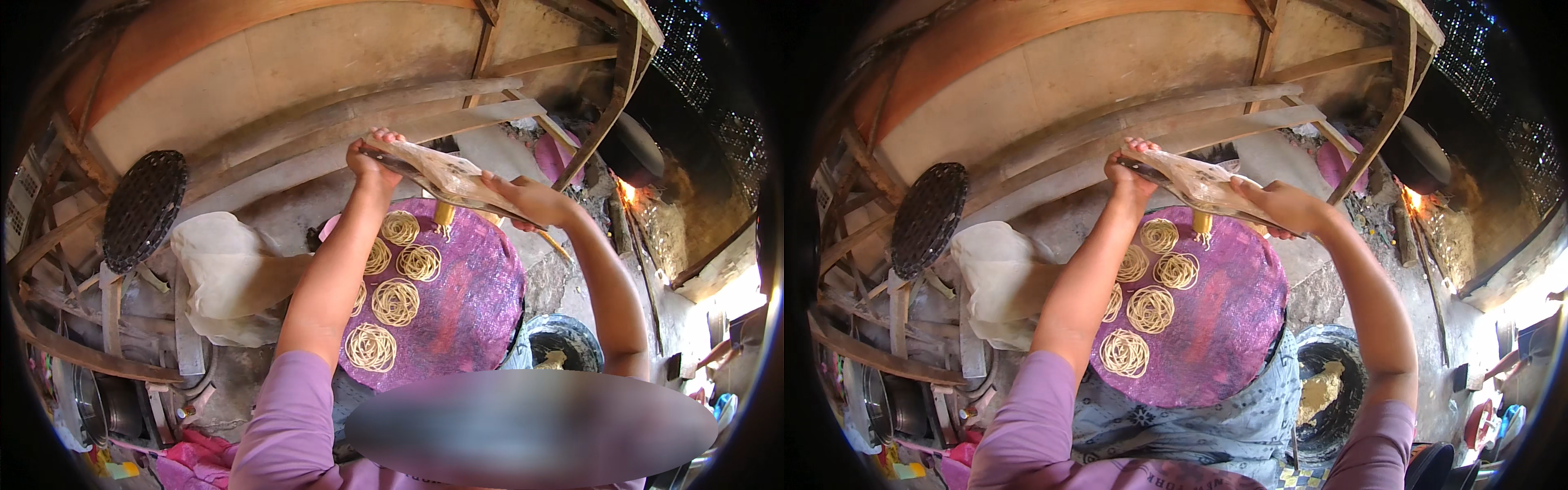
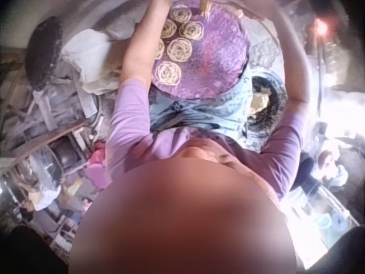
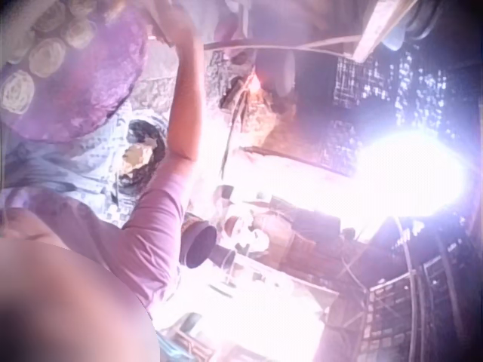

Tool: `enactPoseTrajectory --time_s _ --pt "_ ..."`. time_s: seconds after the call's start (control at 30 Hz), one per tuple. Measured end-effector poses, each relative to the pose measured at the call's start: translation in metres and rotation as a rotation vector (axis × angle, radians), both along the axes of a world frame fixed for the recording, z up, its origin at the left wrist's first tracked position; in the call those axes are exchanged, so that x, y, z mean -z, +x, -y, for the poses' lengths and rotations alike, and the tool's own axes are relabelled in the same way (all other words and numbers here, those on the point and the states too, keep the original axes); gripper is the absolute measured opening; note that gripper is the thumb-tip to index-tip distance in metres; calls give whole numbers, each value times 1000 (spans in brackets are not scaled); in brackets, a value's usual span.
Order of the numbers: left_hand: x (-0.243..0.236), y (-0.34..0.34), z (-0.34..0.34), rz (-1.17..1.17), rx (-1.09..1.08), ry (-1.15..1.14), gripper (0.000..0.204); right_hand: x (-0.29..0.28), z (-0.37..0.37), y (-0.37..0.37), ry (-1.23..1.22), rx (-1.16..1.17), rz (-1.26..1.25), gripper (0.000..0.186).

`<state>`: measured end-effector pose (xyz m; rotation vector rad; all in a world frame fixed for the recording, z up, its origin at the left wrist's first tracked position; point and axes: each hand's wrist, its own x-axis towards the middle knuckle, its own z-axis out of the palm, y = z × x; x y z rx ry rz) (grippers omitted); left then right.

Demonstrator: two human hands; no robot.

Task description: The person kneads dough in a large bowl, adds water, and uses a wooden noodle press to extrude dough into spiral shapes onto a purple tray. They repeatedly fill the press, push the dough through, and arrange the resulting noodle spirals on the tray.

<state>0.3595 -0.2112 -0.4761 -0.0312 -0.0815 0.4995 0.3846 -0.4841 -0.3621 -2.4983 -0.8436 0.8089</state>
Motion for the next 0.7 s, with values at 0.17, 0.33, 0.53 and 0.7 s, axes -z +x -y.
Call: enactPoseTrajectory --time_s 0.17,0.33,0.53,0.7 --pt "-5 -3 -2 41 -1 104 24 4 12 -9 84 -2 -50 88" --pt "-10 2 19 51 -24 61 17 -14 22 -3 11 81 82 85" --pt "-24 -10 4 13 -74 190 14 4 13 -11 139 91 47 82" --pt "-3 -10 23 -20 -17 106 11 4 32 -8 91 90 -10 82"
